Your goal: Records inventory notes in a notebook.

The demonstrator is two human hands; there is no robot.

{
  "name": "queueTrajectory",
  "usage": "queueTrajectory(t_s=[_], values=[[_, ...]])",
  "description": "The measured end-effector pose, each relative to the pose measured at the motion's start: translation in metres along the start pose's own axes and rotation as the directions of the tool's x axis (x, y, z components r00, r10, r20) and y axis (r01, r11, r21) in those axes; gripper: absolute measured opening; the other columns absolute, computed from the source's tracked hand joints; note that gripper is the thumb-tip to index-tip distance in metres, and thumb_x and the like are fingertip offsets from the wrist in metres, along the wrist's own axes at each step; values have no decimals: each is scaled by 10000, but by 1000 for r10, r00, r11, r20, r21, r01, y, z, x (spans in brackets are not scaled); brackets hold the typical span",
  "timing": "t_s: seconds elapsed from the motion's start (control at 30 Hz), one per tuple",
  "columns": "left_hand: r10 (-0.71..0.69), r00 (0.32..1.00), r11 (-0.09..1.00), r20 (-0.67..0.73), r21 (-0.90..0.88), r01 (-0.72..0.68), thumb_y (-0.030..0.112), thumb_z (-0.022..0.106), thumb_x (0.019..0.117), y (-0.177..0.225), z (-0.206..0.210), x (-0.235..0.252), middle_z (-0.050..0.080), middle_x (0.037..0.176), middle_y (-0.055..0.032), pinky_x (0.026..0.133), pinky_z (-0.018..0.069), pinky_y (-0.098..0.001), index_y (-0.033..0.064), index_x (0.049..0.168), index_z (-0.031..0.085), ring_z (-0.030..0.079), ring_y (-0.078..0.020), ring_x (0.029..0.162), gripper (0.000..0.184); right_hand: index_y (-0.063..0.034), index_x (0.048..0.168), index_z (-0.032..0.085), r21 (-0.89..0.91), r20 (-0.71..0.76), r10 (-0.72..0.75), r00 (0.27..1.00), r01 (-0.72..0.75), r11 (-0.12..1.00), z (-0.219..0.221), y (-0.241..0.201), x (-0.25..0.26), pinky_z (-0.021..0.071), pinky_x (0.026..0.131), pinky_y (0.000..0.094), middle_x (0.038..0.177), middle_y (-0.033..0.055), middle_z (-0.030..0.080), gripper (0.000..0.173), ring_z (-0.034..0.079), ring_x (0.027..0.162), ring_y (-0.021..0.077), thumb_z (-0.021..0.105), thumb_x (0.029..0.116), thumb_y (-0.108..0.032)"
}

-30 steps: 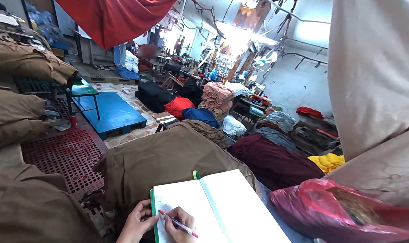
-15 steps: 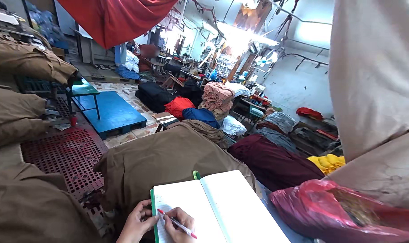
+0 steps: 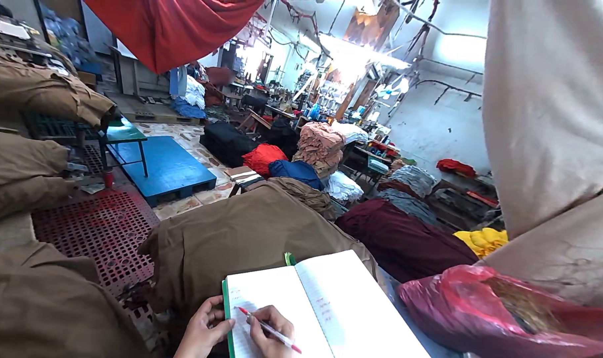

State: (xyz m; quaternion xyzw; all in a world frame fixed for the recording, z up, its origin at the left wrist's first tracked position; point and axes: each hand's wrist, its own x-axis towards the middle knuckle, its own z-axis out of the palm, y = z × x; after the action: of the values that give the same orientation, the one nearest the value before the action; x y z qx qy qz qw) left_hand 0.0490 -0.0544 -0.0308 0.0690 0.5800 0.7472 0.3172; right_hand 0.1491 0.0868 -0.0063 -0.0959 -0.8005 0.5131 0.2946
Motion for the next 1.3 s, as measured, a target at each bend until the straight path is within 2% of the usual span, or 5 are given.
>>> queueTrajectory(t_s=[0.2, 0.57, 0.87, 1.07, 1.3], values=[[7, 1000, 1000, -5, -21, -7, -72, 731, 848, -3, 0, 1, 724, 981, -132, 748, 634, -360, 14, 1341, 515, 736, -220, 843, 544, 27, 897, 697, 2, -27, 42, 999, -42, 999, -6, 3, -1, 488, 545, 164, 743, 34, 698, 44, 585, 586, -1, 697, 880, -13], [8, 1000, 1000, -19, 6, -8, -60, 732, 852, -1, 2, 1, 720, 985, -133, 741, 634, -367, 14, 1350, 514, 735, -224, 841, 549, 36, 881, 704, -28, -25, -23, 999, 22, 999, -1, 11, 1, 478, 530, 157, 710, 38, 681, 53, 567, 562, -5, 687, 866, -11], [-5, 1000, 1000, -23, -13, 5, -75, 729, 853, 1, 2, 0, 720, 975, -133, 740, 635, -365, 14, 1350, 514, 734, -222, 832, 549, 29, 893, 714, -116, -1, 40, 999, -40, 992, -2, 3, 0, 472, 519, 181, 688, 44, 658, 74, 555, 548, 20, 701, 861, -36], [-7, 1000, 1000, -19, -19, 7, -72, 727, 858, 0, 2, 1, 723, 987, -138, 744, 634, -366, 17, 1352, 515, 736, -225, 843, 546, 24, 874, 708, -129, -55, -3, 998, -4, 992, -2, 8, 0, 479, 519, 169, 689, 37, 668, 60, 565, 548, 8, 693, 860, -33], [-17, 1000, 1000, -14, -21, 17, -80, 719, 864, 1, 2, 0, 721, 984, -131, 743, 631, -357, 18, 1348, 511, 733, -217, 839, 536, 33, 847, 700, -130, -54, -13, 998, 6, 991, -1, 6, 1, 469, 515, 158, 666, 39, 656, 54, 557, 539, 2, 695, 848, -20]])
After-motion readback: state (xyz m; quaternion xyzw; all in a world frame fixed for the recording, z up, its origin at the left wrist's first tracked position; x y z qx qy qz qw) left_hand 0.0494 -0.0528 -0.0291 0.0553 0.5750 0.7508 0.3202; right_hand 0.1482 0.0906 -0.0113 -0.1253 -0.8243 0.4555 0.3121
